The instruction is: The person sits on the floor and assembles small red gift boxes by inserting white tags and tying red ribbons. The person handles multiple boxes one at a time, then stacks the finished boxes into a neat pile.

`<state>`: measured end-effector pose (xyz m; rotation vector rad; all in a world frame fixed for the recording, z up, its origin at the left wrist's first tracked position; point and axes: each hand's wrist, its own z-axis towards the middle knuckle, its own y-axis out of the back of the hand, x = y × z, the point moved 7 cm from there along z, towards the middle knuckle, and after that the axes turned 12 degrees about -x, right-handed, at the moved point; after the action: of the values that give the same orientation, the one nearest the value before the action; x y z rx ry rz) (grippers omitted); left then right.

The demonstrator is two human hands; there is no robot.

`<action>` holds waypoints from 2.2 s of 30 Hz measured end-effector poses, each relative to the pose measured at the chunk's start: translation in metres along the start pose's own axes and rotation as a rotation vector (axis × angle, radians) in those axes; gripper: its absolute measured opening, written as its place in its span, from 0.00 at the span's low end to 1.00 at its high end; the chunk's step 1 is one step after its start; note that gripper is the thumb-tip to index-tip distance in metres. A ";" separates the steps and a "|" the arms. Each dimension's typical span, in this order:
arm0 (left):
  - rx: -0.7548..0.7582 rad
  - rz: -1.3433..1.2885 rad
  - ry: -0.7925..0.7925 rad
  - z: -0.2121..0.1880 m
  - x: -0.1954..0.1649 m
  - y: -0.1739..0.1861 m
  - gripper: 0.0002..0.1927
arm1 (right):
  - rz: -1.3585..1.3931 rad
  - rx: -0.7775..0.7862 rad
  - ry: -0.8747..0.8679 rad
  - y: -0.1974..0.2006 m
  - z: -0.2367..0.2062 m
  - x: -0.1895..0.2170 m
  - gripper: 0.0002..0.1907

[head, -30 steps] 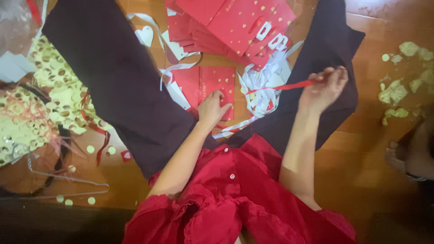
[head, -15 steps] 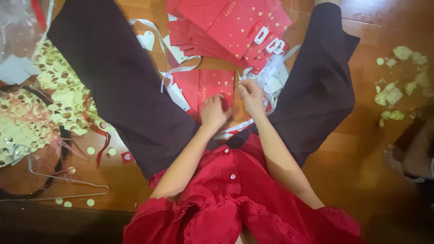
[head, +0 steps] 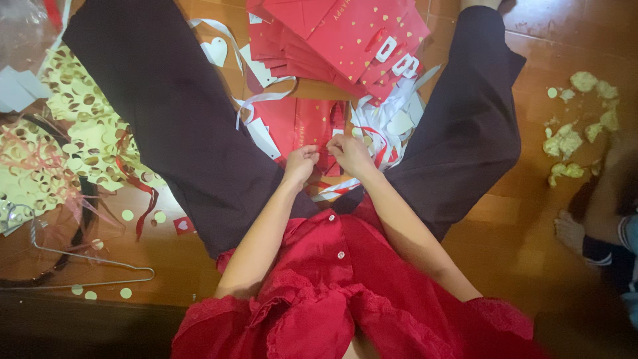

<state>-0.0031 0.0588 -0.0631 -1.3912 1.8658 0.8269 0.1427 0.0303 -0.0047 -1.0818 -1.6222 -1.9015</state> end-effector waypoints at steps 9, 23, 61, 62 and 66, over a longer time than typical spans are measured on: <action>-0.006 0.262 -0.344 -0.020 -0.026 -0.003 0.20 | -0.207 0.014 0.033 0.006 -0.009 0.000 0.05; -0.195 0.204 -0.443 -0.018 -0.037 0.004 0.09 | 0.196 -0.012 -0.245 0.009 0.005 -0.011 0.16; 0.126 -1.057 -0.114 0.031 -0.066 0.073 0.04 | 0.089 -0.407 -0.067 0.038 -0.001 -0.001 0.19; 0.124 -1.051 -0.107 0.032 -0.066 0.073 0.04 | 0.052 -0.434 0.028 0.041 -0.001 0.008 0.16; 0.116 -1.047 -0.077 0.034 -0.062 0.073 0.04 | -0.002 -0.277 0.153 0.030 -0.004 0.021 0.13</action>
<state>-0.0553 0.1370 -0.0253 -1.9016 0.8616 0.2137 0.1508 0.0229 0.0305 -1.0085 -1.3052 -2.1989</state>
